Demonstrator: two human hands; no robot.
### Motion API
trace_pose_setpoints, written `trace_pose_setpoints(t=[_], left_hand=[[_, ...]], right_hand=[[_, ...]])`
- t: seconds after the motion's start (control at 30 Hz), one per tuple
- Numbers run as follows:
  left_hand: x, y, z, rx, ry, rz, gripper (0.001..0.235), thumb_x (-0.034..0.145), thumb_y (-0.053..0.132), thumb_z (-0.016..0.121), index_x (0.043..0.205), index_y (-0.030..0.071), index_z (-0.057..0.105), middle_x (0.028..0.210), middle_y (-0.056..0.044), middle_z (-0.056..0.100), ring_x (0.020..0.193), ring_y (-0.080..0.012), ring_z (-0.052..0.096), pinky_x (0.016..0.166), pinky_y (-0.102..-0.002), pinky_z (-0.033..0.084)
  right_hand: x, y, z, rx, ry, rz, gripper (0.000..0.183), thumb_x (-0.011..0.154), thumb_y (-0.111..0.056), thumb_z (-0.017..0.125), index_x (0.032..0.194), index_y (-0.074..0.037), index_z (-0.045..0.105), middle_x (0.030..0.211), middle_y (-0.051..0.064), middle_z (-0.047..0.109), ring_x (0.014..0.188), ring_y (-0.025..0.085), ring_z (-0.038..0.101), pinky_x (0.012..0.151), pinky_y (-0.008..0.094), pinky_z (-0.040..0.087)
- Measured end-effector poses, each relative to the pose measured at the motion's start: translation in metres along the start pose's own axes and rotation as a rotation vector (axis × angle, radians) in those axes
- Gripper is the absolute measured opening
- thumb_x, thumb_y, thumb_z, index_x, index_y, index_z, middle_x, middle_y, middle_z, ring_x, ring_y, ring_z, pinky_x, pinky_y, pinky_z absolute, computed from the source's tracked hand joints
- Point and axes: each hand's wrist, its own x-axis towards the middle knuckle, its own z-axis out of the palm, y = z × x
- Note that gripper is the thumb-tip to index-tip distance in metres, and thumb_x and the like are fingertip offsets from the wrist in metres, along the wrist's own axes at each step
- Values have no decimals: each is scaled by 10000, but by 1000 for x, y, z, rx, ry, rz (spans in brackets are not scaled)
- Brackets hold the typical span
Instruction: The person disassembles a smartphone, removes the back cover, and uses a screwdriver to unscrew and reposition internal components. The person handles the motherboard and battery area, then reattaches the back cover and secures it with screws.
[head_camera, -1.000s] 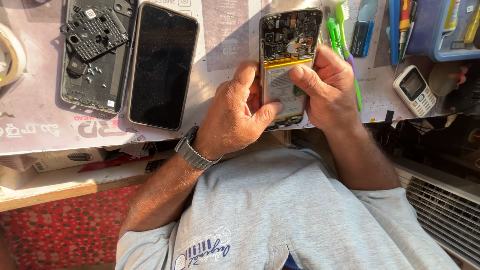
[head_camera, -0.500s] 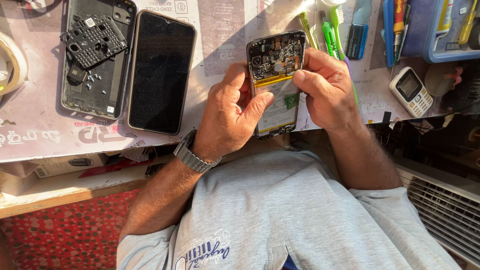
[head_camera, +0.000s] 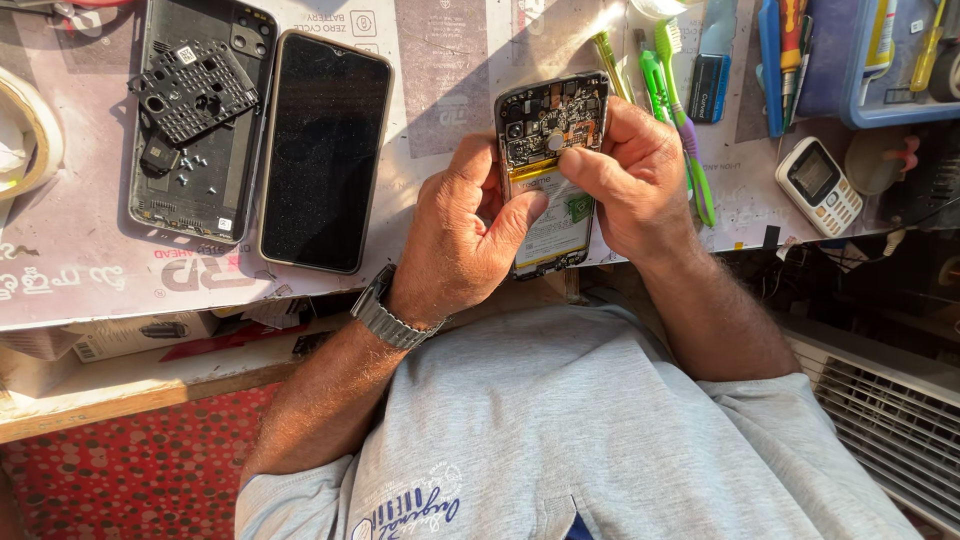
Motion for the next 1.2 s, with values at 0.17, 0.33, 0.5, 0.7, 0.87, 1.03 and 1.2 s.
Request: trace_pose_setpoints(t=[0.17,0.33,0.5,0.7,0.87,1.03,1.2], left_hand=[[1,2,0,26,6,-13,418,1003,55,712,1358,11,496,982,-103,758,806,-125,753,700,-266,612],[2,0,-2,17,-11,-3,379,1028,66,708,1340,21,498,982,-101,760,816,-120,758,704,-265,624],[3,1,-3,7,-16,4,383,1017,58,684,1343,5,491,1006,-109,757,843,-122,766,717,-264,638],[3,3,-4,-4,-23,-19,322,1039,57,679,1302,-3,504,1017,-111,762,861,-126,768,741,-264,637],[4,5,-5,-12,-21,-19,334,1016,50,680,1292,-9,501,991,-116,752,836,-130,754,721,-267,631],[4,5,-3,20,-9,-31,287,1020,61,684,1237,0,505,960,-110,756,813,-121,753,698,-262,618],[4,6,-5,45,3,-34,283,1015,61,690,1227,1,513,943,-114,750,781,-123,739,680,-261,599]], right_hand=[[6,-4,7,53,-4,19,254,991,-21,662,1231,62,652,1147,97,729,971,110,666,908,249,546],[6,-5,8,-60,-14,10,244,1008,-27,659,1235,63,645,1107,95,720,972,110,654,921,264,546],[5,-9,2,28,-51,21,264,1037,-69,635,1258,73,642,1122,115,721,1008,118,644,942,261,519],[4,-9,-2,52,-96,47,306,1048,-83,613,1307,79,627,1146,125,714,1017,130,647,947,265,525],[6,-11,1,81,-68,82,336,1031,-107,605,1317,69,619,1200,119,711,1089,141,654,1007,282,529],[4,-5,3,-78,-39,14,295,1032,-71,646,1281,84,616,1116,112,704,976,111,631,887,252,523],[8,-9,8,-24,-40,22,286,1043,-111,648,1265,71,647,1097,105,732,974,103,657,901,241,547]])
